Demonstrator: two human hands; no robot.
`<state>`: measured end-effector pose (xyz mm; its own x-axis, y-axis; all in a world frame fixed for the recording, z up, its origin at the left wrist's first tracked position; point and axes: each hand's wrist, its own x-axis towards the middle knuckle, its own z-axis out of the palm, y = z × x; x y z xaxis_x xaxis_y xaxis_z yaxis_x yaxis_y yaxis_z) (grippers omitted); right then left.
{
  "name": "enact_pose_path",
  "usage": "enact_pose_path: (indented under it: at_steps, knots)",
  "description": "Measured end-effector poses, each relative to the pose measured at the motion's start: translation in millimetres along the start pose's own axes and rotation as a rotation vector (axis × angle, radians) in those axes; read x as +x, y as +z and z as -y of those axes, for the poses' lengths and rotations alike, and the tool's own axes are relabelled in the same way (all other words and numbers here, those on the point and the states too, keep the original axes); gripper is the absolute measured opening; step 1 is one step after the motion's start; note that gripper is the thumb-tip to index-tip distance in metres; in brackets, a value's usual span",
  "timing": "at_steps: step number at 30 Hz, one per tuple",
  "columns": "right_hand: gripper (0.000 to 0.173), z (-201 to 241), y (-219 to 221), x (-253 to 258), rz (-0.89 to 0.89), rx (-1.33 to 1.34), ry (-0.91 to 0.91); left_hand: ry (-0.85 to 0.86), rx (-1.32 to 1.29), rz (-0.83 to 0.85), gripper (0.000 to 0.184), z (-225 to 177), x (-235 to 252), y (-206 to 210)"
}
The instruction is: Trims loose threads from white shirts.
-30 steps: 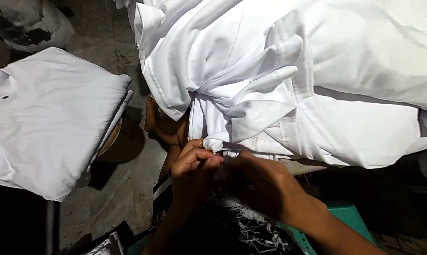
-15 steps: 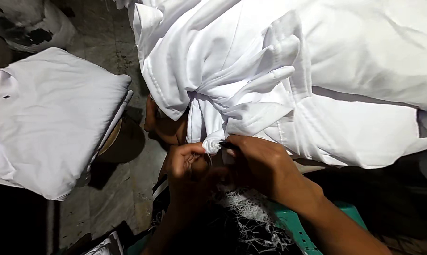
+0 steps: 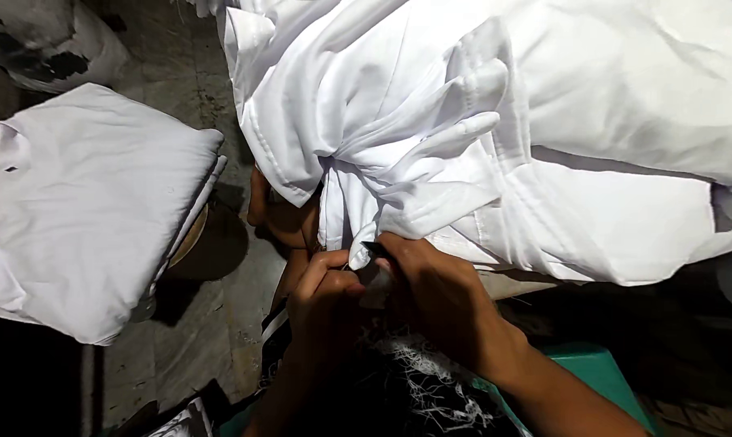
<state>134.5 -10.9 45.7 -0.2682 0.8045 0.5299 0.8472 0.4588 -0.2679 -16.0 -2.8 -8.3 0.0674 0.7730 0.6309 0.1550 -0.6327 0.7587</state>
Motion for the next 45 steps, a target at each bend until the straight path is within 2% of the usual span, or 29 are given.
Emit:
enact_pose_path:
  at_steps: [3, 6, 7, 11, 13, 16, 19, 22, 24, 27, 35, 40, 45]
  knots:
    - [0.025, -0.8, -4.2, 7.4, -0.053, 0.02, 0.012, -0.129, -0.045, -0.053, 0.046, 2.2, -0.1, 3.6]
    - [0.028, -1.9, -5.8, 12.2, -0.028, 0.086, 0.031, -0.328, -0.094, -0.084, 0.031, 4.7, 0.6, 11.0]
    - [0.031, -3.6, -5.3, 11.8, 0.0, 0.098, 0.03, -0.346, -0.076, -0.063, 0.027, 4.7, -0.2, 10.6]
    - [0.028, -16.6, -10.4, 3.5, 0.033, 0.096, 0.003, -0.139, -0.004, -0.042, 0.022, -1.1, -10.6, -7.1]
    - [0.028, -21.3, -18.1, -1.7, 0.054, 0.096, -0.02, -0.122, -0.057, -0.015, 0.021, -2.5, -14.2, -11.0]
    - [0.029, -24.1, -19.3, -5.9, 0.064, 0.091, -0.043, -0.284, -0.476, 0.043, 0.024, -1.8, -16.2, 2.1]
    - [0.029, -26.6, -19.0, -9.6, 0.06, 0.078, -0.037, -0.367, -0.84, -0.047, 0.023, -0.7, -15.7, 19.6]
    - [0.03, -27.6, -15.9, -13.6, 0.029, 0.072, -0.031, -0.365, -1.058, -0.164, 0.02, -4.7, -10.0, 28.7]
    - [0.029, -26.0, -12.4, -15.6, -0.012, 0.07, -0.012, -0.357, -1.122, -0.176, 0.019, -6.5, -7.1, 31.0]
    - [0.028, -19.9, -7.6, -18.5, -0.061, 0.085, 0.04, -0.333, -1.112, -0.163, 0.019, -4.9, -8.0, 33.6]
    - [0.028, -0.3, 4.4, -21.1, -0.149, 0.23, 0.202, -0.281, -0.858, -0.148, 0.02, -8.2, -13.8, 44.4]
    - [0.022, -3.6, 9.6, -23.4, -0.217, 0.19, 0.16, -0.286, -0.851, -0.145, 0.022, -11.0, -16.9, 44.4]
    - [0.023, -5.0, 5.9, -26.5, -0.182, 0.228, 0.142, -0.305, -0.871, -0.148, 0.022, -11.3, -17.4, 42.2]
